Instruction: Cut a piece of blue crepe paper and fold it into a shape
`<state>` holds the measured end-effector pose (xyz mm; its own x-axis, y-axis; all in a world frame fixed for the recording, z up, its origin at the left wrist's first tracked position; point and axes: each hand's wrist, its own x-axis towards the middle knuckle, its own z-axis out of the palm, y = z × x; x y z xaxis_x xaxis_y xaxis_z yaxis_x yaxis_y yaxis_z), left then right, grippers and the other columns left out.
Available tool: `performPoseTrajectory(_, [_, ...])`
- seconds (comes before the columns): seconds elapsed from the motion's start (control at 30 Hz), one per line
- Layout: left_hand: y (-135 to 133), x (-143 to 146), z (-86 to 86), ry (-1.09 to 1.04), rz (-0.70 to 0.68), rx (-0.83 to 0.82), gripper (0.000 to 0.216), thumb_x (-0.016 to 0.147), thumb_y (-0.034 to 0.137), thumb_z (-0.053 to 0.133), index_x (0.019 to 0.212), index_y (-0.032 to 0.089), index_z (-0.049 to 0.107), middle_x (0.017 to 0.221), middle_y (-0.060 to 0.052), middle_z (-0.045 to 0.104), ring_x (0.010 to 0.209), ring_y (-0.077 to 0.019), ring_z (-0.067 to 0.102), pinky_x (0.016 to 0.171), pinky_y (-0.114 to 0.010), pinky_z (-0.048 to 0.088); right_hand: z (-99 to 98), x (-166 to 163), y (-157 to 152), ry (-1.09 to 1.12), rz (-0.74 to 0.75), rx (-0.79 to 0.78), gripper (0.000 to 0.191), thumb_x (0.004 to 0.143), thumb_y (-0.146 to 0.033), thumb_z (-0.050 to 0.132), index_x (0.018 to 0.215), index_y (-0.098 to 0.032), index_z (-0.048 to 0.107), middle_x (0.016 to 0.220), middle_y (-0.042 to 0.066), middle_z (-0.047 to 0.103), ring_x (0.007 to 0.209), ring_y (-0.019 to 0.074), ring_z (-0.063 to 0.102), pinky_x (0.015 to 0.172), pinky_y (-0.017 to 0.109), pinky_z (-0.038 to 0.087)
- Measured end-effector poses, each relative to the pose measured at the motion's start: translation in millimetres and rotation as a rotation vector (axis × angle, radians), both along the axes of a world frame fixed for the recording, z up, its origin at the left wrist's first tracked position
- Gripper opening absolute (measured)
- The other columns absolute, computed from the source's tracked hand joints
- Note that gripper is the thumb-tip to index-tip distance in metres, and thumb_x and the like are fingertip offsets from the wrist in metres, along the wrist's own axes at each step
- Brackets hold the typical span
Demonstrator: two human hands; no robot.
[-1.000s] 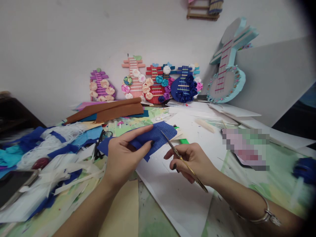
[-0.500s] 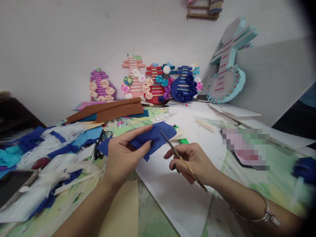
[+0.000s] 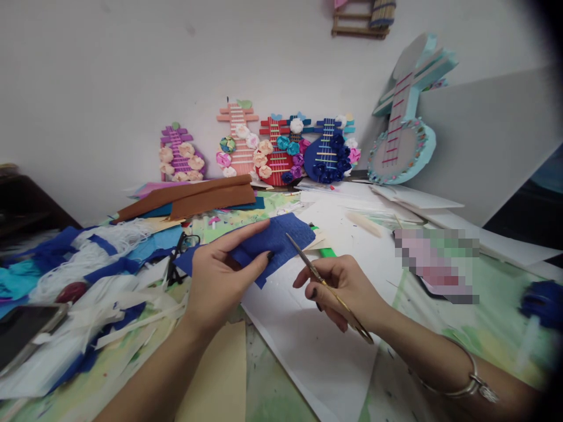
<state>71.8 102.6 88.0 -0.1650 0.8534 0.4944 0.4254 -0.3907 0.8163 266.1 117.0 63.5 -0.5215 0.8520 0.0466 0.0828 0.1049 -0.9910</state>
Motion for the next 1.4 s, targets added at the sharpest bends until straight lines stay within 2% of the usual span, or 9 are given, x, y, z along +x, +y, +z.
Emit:
performPoseTrajectory(0.17, [1.2,0.6,-1.6,-0.108,-0.094,0.018,0.049,0.070,0.020,0.074,0.118,0.020,0.065,0.120,-0.005,0.067,0.110,-0.0238,0.063,0.087,-0.026,0.055,0.1,1.4,-0.1,0.092,0.014,-0.001,0.040,0.070,-0.051,0.071,0.074,-0.012,0.064,0.045,-0.007,0.045,0.029,0.0023,0.034,0.030,0.016,0.026])
performPoseTrajectory(0.3, [2.3,2.3,-3.2,-0.119,-0.136,0.014,0.052,0.070,0.020,0.074,0.121,0.019,0.063,0.126,-0.006,0.063,0.119,-0.0261,0.057,0.095,-0.030,0.052,0.9,0.6,-0.2,0.087,0.011,0.000,0.041,0.067,-0.051,0.073,0.071,-0.012,0.064,0.047,-0.005,0.048,0.030,0.0023,0.036,0.029,0.016,0.026])
performPoseTrajectory(0.47, [1.3,7.7,-5.8,-0.112,-0.147,-0.023,0.053,0.069,0.020,0.074,0.121,0.019,0.063,0.126,-0.007,0.063,0.117,-0.0274,0.058,0.096,-0.033,0.051,-1.3,-1.6,-0.4,0.104,-0.002,-0.039,0.034,0.070,-0.046,0.072,0.073,-0.012,0.064,0.040,-0.008,0.042,0.026,0.0030,0.034,0.028,0.016,0.023])
performPoseTrajectory(0.57, [0.1,10.7,-7.9,-0.106,-0.158,-0.029,0.053,0.069,0.019,0.073,0.121,0.019,0.063,0.125,-0.006,0.064,0.117,-0.0267,0.059,0.094,-0.030,0.052,-4.2,-2.2,0.8,0.127,-0.022,-0.018,0.034,0.068,-0.044,0.074,0.070,-0.012,0.064,0.043,-0.007,0.046,0.027,0.0026,0.036,0.030,0.016,0.025])
performPoseTrajectory(0.8, [-1.2,13.1,-11.6,-0.115,-0.176,-0.013,0.052,0.070,0.018,0.073,0.121,0.020,0.064,0.125,-0.006,0.064,0.115,-0.0246,0.060,0.093,-0.026,0.052,-13.8,0.6,4.4,0.164,0.034,-0.026,0.033,0.073,-0.046,0.071,0.071,-0.014,0.063,0.041,-0.008,0.044,0.028,0.0043,0.038,0.032,0.018,0.025])
performPoseTrajectory(1.07, [-1.8,15.4,-8.5,-0.141,-0.191,-0.034,0.052,0.068,0.018,0.073,0.120,0.016,0.064,0.122,-0.008,0.065,0.111,-0.0244,0.063,0.092,-0.027,0.053,-11.7,-1.6,4.1,0.145,0.001,-0.071,0.025,0.071,-0.037,0.072,0.070,-0.014,0.062,0.036,-0.009,0.042,0.025,0.0047,0.036,0.030,0.017,0.028])
performPoseTrajectory(1.4, [-1.4,15.2,-8.6,-0.136,-0.180,-0.013,0.050,0.068,0.017,0.074,0.117,0.018,0.066,0.120,-0.006,0.067,0.108,-0.0227,0.064,0.089,-0.024,0.054,-11.8,-2.0,4.6,0.186,-0.008,-0.099,0.011,0.071,-0.023,0.070,0.073,-0.013,0.066,0.041,-0.008,0.048,0.024,0.0031,0.037,0.026,0.014,0.026])
